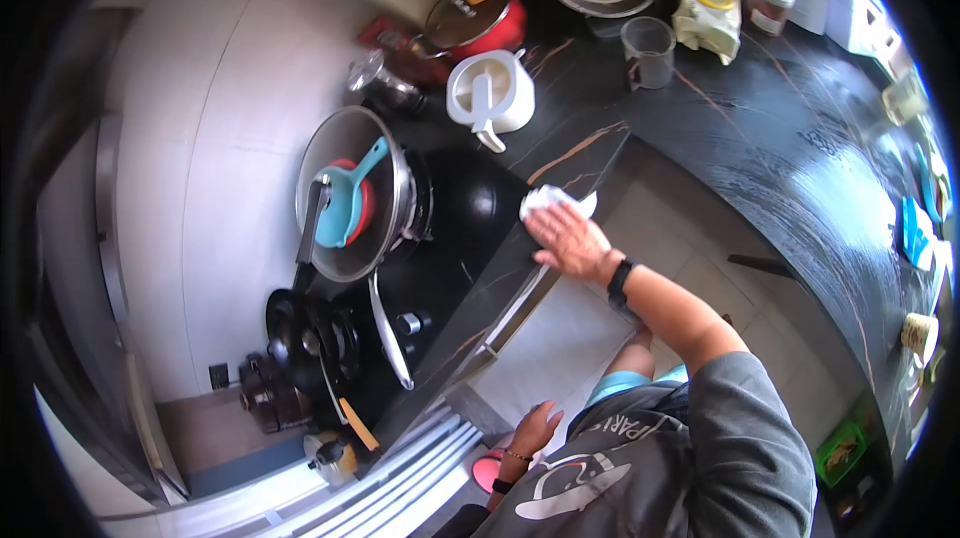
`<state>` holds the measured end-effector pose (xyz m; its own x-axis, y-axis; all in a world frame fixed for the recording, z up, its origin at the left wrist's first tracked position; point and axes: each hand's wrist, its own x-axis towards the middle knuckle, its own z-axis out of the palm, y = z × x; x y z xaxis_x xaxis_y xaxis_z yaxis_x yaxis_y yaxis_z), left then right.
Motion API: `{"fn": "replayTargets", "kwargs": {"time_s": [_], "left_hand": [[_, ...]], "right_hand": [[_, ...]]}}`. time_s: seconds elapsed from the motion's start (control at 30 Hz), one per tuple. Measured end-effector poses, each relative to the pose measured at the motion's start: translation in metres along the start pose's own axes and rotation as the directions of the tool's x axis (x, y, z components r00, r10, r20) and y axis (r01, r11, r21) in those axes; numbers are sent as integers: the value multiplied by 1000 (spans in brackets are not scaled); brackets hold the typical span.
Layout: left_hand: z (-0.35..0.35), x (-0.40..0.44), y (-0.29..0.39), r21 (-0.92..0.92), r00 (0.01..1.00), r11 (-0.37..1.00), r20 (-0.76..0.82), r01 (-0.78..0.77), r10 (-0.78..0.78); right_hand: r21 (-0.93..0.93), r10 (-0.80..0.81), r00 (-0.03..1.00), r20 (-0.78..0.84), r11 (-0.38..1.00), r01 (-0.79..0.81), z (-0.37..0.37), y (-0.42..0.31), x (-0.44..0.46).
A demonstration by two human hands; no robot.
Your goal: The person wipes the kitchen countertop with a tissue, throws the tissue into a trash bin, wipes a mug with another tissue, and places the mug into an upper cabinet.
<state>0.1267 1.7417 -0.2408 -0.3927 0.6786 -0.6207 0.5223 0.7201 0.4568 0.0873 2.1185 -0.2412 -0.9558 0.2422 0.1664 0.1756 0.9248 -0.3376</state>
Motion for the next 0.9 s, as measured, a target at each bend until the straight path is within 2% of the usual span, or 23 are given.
{"fn": "replayTargets", "kwargs": {"time_s": [0.07, 0.13, 0.23, 0.4, 0.47, 0.6, 0.73, 0.83, 0.9], "left_hand": [[-8, 8, 10, 63, 999, 998, 31, 8, -10], [-15, 13, 19, 84, 997, 995, 46, -59, 55], [-27, 20, 39, 127, 989, 984, 94, -127, 115], [-28, 34, 72, 253, 975, 955, 195, -156, 108], [-29, 41, 101, 314, 965, 944, 261, -96, 11], [-10, 59, 138, 382, 949, 908, 311, -171, 48], [17, 73, 184, 439, 921, 838, 349, -326, 175], [38, 78, 227, 450, 893, 788, 362, -420, 268], [47, 79, 268, 451, 876, 761, 357, -466, 325]], "right_hand": [[-55, 193, 970, -146, 978, -203, -8, 43, 2], [-163, 350, 913, -210, 908, -386, -38, 81, 5], [-144, 543, 788, -291, 789, -597, -61, 130, -19], [45, 709, 587, -392, 652, -757, -78, 159, -115], [19, 758, 543, -360, 588, -808, -92, 165, -169], [-29, 839, 440, -321, 456, -890, -117, 170, -296], [-120, 917, 325, -233, 304, -945, -138, 156, -430], [-138, 938, 250, -241, 222, -965, -151, 144, -522], [-176, 977, 157, -143, 131, -976, -164, 133, -578]]}}
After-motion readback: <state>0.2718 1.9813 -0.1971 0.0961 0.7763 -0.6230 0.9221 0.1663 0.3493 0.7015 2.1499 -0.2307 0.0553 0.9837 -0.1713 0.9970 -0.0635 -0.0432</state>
